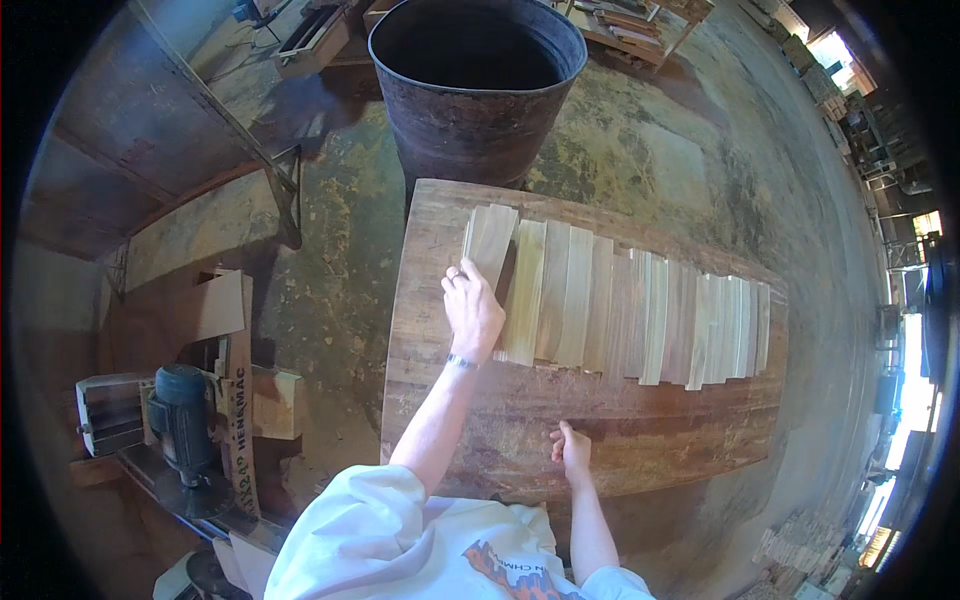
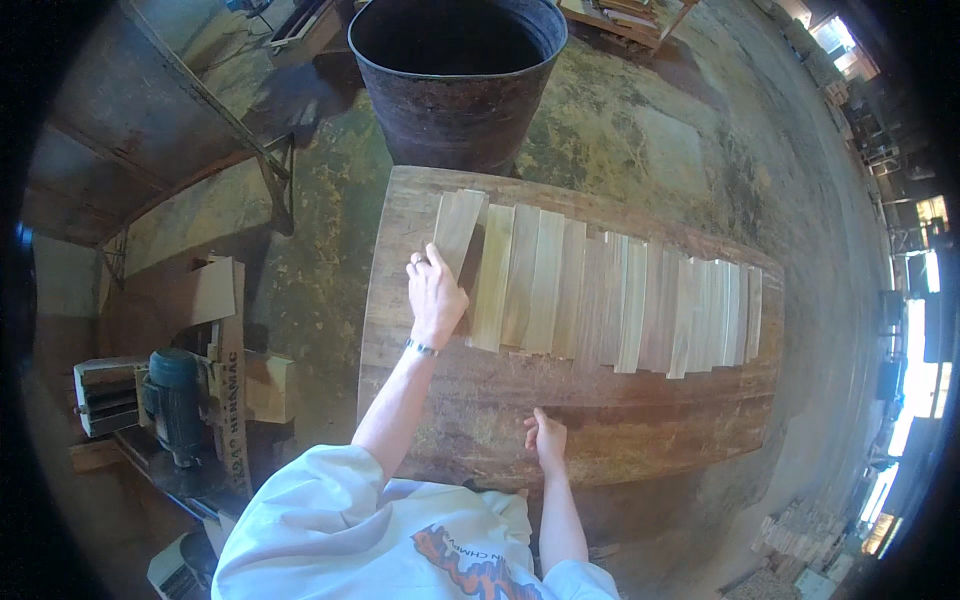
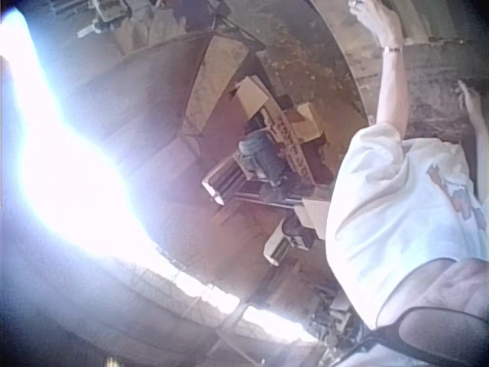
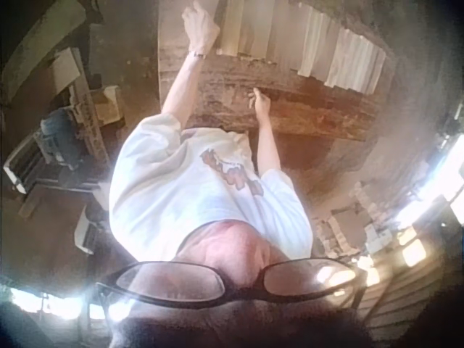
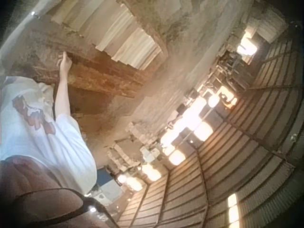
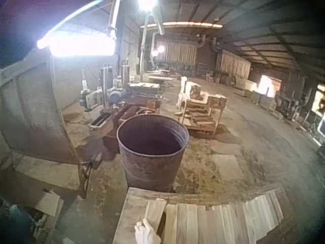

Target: The person cuts wooden boards using a table saw machine and stacks the cut wooden pieces onto a workbench by hand.

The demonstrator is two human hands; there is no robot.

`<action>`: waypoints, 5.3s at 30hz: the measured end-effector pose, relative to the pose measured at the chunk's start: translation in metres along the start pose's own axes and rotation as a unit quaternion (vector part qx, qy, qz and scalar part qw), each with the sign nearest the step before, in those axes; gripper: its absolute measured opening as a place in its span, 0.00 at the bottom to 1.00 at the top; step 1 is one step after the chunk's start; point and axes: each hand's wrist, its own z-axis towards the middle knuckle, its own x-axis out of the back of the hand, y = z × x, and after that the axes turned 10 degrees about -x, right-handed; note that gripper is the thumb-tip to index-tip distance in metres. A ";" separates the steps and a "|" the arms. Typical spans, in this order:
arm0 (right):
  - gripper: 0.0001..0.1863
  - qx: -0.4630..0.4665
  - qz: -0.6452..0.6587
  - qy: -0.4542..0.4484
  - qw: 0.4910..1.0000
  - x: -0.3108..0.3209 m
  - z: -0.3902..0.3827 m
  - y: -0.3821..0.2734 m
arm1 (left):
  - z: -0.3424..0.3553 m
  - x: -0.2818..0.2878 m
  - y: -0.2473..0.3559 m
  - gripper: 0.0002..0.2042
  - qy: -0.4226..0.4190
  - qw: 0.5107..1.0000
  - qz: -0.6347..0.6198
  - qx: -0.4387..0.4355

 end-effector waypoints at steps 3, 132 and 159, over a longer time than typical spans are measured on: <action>0.22 -0.008 -0.012 0.008 1.000 -0.004 0.002 -0.006 | 0.003 0.002 -0.004 0.36 0.000 1.000 0.004 0.015; 0.10 0.574 -0.638 -0.499 -0.119 -0.281 -0.489 0.664 | -1.202 -0.058 -0.052 0.63 0.510 0.078 -0.119 0.849; 0.08 0.592 -0.597 -0.536 -0.078 -0.280 -0.490 0.673 | -1.228 -0.080 -0.050 0.56 0.386 0.000 -0.056 0.921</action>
